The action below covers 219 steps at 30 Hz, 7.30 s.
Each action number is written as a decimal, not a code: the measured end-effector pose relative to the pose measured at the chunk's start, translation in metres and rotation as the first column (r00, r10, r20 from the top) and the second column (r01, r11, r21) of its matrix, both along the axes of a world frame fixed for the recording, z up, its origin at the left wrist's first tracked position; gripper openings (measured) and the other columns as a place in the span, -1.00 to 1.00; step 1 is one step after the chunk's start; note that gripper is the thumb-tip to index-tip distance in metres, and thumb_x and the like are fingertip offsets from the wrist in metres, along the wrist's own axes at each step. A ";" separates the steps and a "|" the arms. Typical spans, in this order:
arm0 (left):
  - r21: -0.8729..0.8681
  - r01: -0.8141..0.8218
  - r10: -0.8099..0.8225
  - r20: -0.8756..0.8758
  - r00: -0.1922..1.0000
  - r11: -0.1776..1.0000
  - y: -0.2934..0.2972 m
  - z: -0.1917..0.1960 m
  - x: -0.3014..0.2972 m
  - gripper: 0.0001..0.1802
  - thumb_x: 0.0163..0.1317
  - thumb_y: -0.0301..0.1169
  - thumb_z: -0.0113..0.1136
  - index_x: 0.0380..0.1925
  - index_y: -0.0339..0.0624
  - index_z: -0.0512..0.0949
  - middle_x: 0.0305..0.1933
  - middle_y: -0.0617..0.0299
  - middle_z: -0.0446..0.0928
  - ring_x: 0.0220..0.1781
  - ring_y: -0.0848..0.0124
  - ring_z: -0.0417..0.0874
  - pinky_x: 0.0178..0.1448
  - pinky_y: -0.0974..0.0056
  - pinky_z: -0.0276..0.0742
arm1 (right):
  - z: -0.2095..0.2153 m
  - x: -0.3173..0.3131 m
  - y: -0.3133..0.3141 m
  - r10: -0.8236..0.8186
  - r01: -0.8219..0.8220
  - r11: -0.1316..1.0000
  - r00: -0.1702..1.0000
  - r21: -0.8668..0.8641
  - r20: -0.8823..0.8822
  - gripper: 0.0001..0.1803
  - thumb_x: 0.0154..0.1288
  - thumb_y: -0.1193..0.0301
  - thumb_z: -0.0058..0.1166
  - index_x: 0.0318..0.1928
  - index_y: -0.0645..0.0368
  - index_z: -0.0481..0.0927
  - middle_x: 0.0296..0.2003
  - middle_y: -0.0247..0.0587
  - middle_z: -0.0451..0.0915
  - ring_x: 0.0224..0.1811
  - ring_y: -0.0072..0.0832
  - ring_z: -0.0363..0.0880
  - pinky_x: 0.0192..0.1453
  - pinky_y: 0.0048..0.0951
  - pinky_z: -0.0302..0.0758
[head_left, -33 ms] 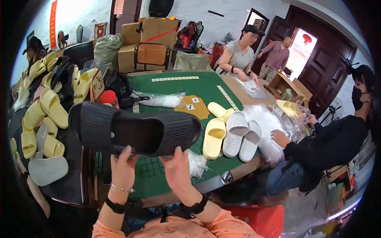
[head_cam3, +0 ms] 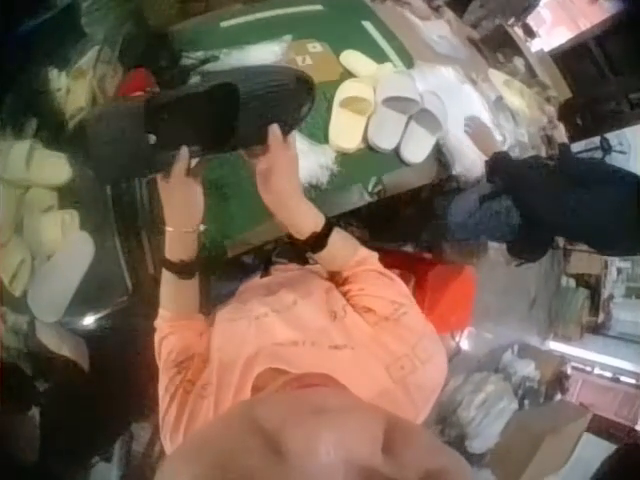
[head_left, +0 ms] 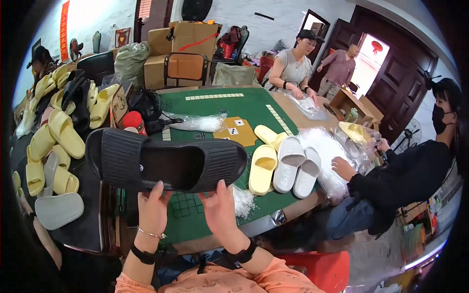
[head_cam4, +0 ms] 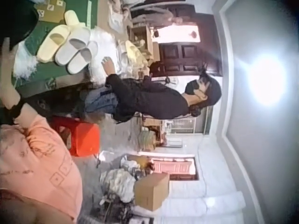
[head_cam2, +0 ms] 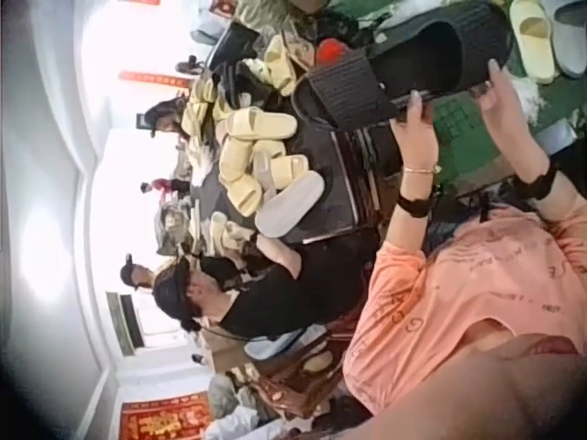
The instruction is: The recorder is seen assembling and organizing various colors of plastic slippers/sandals at a workstation.
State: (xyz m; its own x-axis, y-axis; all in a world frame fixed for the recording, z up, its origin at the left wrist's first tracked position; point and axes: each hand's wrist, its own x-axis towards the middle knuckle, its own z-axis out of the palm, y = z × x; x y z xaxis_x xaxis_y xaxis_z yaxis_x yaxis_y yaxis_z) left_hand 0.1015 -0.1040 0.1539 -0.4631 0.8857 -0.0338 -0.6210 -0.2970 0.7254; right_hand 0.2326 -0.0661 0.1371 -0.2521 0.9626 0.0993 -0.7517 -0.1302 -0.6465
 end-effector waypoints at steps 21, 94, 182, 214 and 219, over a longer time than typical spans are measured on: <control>-0.086 -0.325 0.328 0.033 0.944 0.942 -0.030 -0.037 -0.123 -0.60 0.17 -0.19 -0.01 -0.07 -0.20 0.38 -0.01 0.18 0.39 -0.03 0.34 0.43 0.04 0.24 0.35 | -0.023 0.132 0.029 -0.409 0.399 0.912 0.902 -0.100 -0.135 -0.64 0.22 0.35 -0.13 0.03 0.15 0.30 -0.06 -0.26 0.40 -0.02 -0.42 0.37 0.07 -0.34 0.31; -0.338 0.372 -0.165 -0.890 -0.425 0.864 0.048 -0.157 0.090 -0.37 -0.04 -0.26 0.13 0.11 0.20 0.22 0.27 0.21 0.04 0.23 0.16 0.13 0.09 -0.10 0.11 | 0.101 0.132 -0.062 0.724 -0.330 0.501 0.666 0.800 -0.179 -0.87 0.05 0.42 0.03 -0.52 0.19 0.40 -0.73 -0.38 0.36 -0.68 -0.57 0.33 -0.60 -0.57 0.26; -0.176 0.268 -0.309 -0.723 0.618 0.947 0.142 -0.149 -0.042 -0.62 0.09 -0.50 0.04 -0.07 -0.28 0.23 -0.49 0.35 0.42 -0.50 0.62 0.37 -0.34 0.55 0.22 | -0.122 -0.041 0.109 -0.586 0.054 0.776 0.430 0.628 0.687 -0.92 -0.03 0.52 -0.06 -0.51 0.29 0.41 -0.56 0.07 0.46 -0.48 -0.05 0.45 -0.42 -0.23 0.37; -0.201 0.263 -0.320 -0.356 0.878 0.944 0.125 -0.149 -0.028 -0.70 0.24 -0.29 -0.24 -0.12 -0.21 0.30 -0.50 0.34 0.34 -0.49 0.58 0.30 -0.38 0.50 0.21 | -0.109 -0.031 0.126 0.138 -0.412 0.887 0.665 0.207 0.734 -0.92 0.18 0.44 -0.04 -0.39 0.19 0.46 -0.56 -0.39 0.49 -0.60 -0.72 0.36 -0.57 -0.73 0.24; -0.178 0.132 -0.210 -0.543 0.813 0.975 0.125 -0.162 -0.025 -0.83 0.19 -0.39 -0.13 -0.34 -0.24 0.42 -0.47 0.31 0.43 -0.44 0.53 0.41 -0.30 0.46 0.32 | -0.105 -0.030 0.123 0.136 -0.332 0.931 0.696 0.148 0.705 -0.87 0.17 0.40 -0.02 -0.39 0.21 0.46 -0.56 -0.40 0.48 -0.63 -0.73 0.32 -0.58 -0.73 0.23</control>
